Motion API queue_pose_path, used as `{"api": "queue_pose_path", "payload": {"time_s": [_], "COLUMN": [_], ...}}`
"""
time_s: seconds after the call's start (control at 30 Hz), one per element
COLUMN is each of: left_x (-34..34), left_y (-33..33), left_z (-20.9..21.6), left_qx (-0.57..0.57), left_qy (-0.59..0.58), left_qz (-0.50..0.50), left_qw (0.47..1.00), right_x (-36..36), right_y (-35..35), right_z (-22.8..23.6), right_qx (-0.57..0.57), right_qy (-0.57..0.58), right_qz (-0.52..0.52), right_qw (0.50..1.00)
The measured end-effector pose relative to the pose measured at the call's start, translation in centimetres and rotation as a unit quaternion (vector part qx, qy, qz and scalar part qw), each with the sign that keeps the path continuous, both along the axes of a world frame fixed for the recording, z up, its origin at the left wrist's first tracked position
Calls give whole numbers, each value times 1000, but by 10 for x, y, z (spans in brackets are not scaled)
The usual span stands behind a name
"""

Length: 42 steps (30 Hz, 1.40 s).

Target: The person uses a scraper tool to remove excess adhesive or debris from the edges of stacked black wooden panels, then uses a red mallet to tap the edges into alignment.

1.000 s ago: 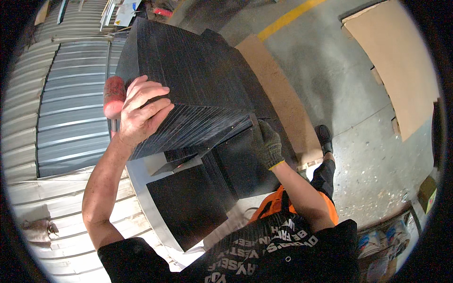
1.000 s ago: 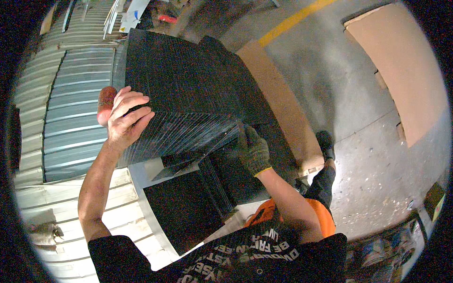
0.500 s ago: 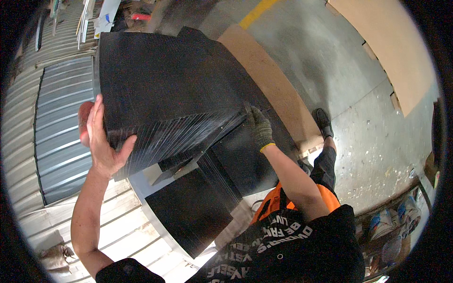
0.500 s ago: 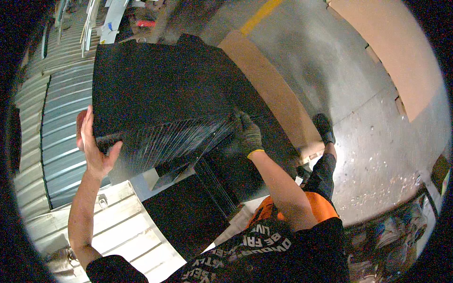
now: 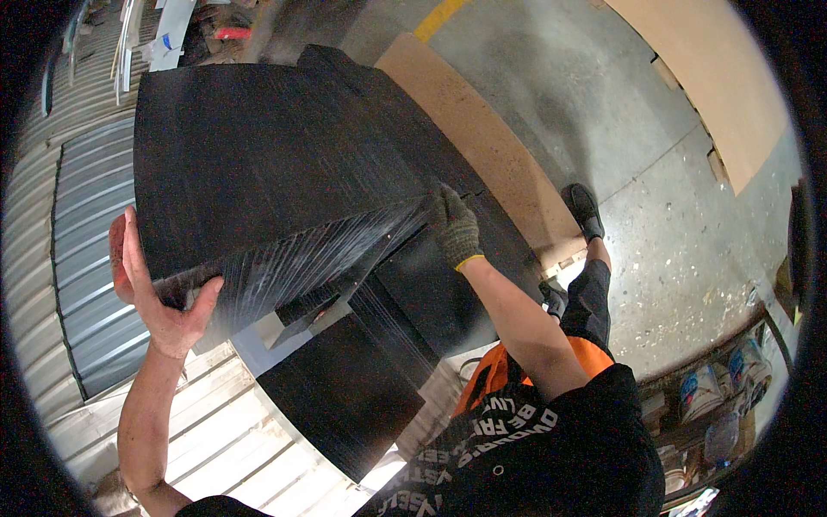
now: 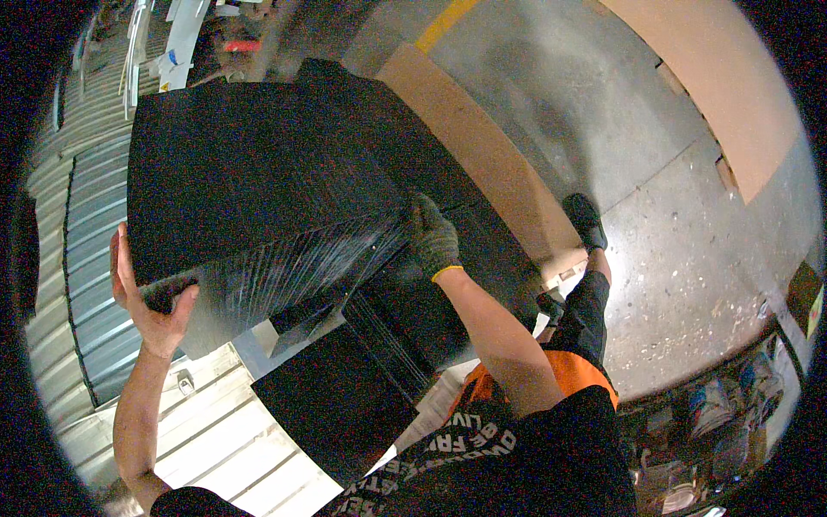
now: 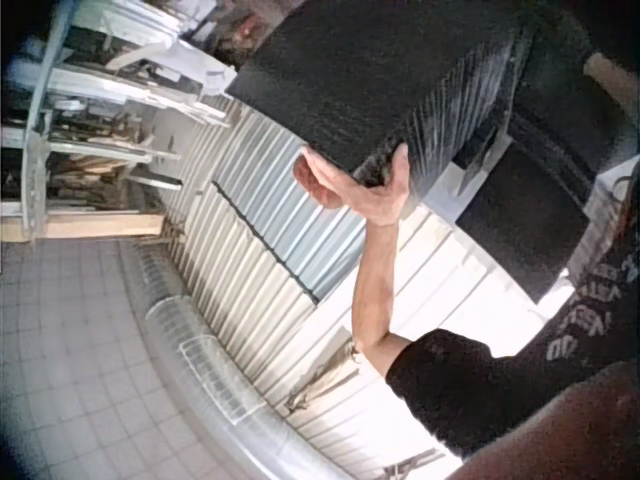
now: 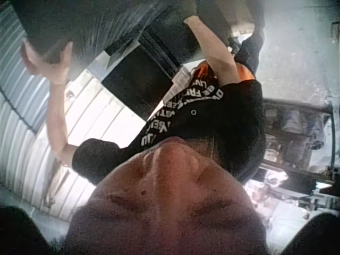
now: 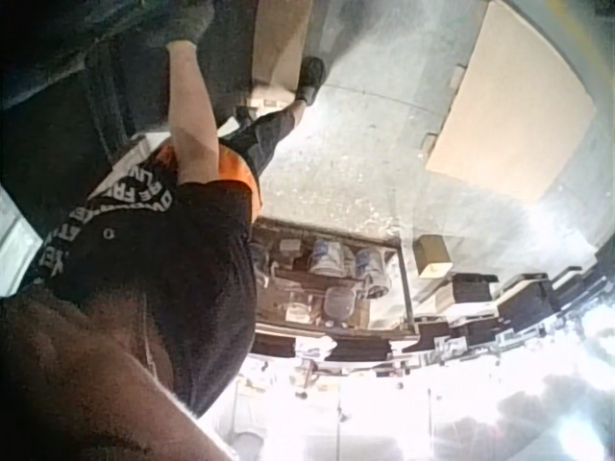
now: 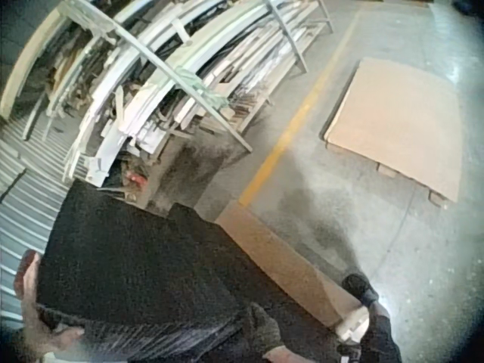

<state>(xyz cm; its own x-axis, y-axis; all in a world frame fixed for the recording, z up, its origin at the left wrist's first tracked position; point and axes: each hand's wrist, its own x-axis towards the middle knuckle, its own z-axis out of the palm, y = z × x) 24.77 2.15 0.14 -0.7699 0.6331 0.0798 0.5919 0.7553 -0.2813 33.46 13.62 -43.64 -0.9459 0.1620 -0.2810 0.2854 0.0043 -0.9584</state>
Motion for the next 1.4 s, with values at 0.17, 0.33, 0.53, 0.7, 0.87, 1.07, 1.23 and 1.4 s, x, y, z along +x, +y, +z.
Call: {"api": "queue_pose_path", "payload": {"time_s": [0.17,0.33,0.53,0.7,0.87,1.07,1.23,1.4], "left_x": [-3,2,1,2,3,0,-5,6], "left_y": [2,-2,3,-1,6,8,6,0], "left_z": [-2,-4,0,-2,-3,-2,1,9], "left_qx": [2,19,6,56,58,4,-2,-21], "left_qy": [-7,-18,-18,-48,-45,-10,-18,-42], "left_qz": [-1,21,21,21,19,-3,-8,22], "left_qw": [1000,999,1000,997,997,1000,1000,999], "right_x": [-6,-11,-8,-11,1,2,10,-15], "right_y": [-1,-6,-6,-5,-3,-35,-35,-5], "right_z": [11,180,161,211,240,203,261,224], "right_qx": [-15,-46,-18,145,54,57,204,11], "right_qy": [-87,279,227,302,388,186,314,253], "right_qz": [43,66,-10,87,-16,70,-4,94], "right_qw": [995,957,974,938,920,978,927,963]}}
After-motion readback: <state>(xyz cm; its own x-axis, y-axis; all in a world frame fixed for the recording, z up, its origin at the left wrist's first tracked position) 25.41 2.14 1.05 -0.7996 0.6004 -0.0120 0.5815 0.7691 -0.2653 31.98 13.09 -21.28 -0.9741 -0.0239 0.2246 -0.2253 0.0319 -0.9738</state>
